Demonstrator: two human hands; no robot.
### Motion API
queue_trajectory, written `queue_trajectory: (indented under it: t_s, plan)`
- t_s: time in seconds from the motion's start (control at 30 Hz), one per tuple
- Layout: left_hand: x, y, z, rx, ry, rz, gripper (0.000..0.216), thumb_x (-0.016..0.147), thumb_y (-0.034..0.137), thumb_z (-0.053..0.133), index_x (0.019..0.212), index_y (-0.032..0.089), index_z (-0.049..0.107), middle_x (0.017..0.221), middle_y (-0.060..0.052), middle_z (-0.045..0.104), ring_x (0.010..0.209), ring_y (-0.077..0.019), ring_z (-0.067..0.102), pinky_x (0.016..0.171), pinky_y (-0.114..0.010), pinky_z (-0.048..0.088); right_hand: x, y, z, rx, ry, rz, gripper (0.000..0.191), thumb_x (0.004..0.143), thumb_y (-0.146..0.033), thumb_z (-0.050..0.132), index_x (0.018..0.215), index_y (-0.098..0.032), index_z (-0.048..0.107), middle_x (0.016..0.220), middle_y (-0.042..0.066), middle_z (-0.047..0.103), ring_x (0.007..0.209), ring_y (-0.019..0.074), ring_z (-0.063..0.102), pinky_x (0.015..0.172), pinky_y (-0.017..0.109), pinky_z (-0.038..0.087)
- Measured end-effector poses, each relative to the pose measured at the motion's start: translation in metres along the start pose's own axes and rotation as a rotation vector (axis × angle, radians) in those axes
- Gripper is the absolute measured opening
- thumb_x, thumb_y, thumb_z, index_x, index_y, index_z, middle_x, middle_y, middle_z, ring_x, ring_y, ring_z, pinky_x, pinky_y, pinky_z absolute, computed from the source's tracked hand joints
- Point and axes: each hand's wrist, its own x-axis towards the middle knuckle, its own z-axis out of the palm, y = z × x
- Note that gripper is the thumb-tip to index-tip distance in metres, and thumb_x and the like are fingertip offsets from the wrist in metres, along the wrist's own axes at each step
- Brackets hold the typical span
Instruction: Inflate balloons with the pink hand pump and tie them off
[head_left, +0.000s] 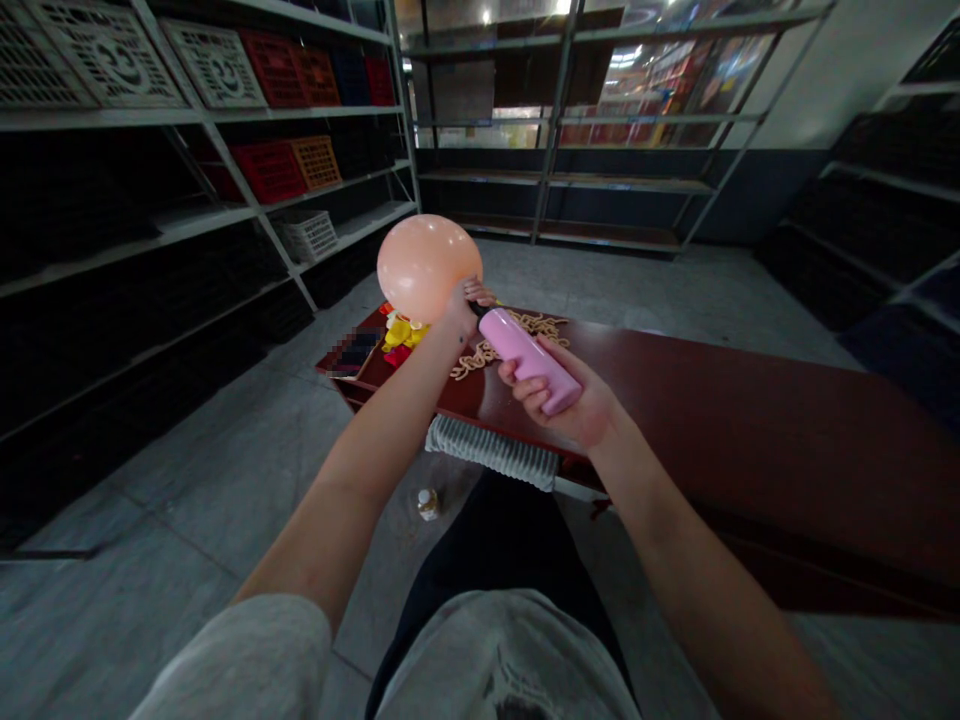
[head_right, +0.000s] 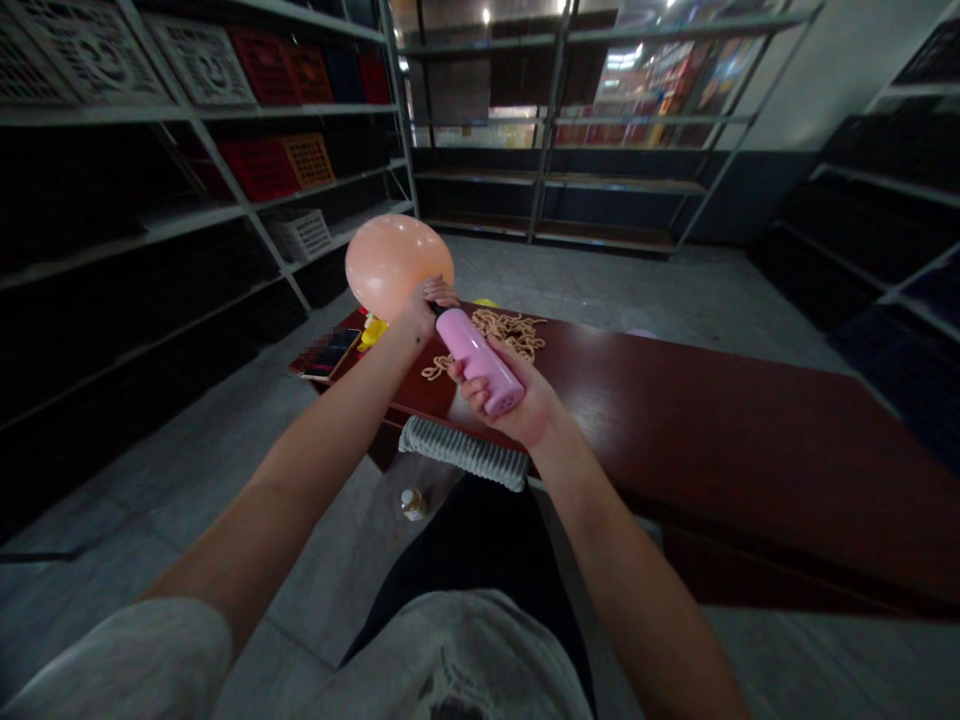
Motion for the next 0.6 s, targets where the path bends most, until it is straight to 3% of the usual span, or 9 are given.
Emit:
queue_trajectory:
  t_s: [0.23,0.43,0.6]
  plan:
    - [0.007,0.007,0.011,0.05,0.096,-0.068,0.046,0.101,0.01,0.042,0.06,0.021,0.024,0.042,0.009,0.025,0.031,-0.0031,0.024,0.039,-0.017,0.023,-0.003,0.002,0.009,0.367,-0.014,0.005,0.044,0.104,-0.051,0.014,0.107,-0.022,0.047,0.09,0.003,0.053,0.059,0.0108,0.037,0.05,0.019,0.046]
    - [0.013,0.014,0.015,0.022,0.147,-0.072,0.043,0.098,0.008,0.045,0.06,0.021,0.027,0.041,0.008,0.028,0.029,-0.0034,0.027,0.038,-0.017,0.024,-0.022,0.001,0.015,0.652,0.017,0.101,0.044,0.105,-0.05,0.016,0.106,-0.021,0.05,0.089,0.001,0.051,0.057,0.0091,0.034,0.046,0.014,0.043]
    - [0.02,0.034,0.019,0.062,0.232,-0.012,0.042,0.099,0.009,0.039,0.06,0.02,0.027,0.039,0.008,0.027,0.028,-0.004,0.027,0.036,-0.016,0.024,-0.045,0.007,0.019,0.781,0.025,0.139,0.05,0.105,-0.054,0.012,0.112,-0.021,0.049,0.085,0.0,0.047,0.056,0.0083,0.034,0.044,0.012,0.042]
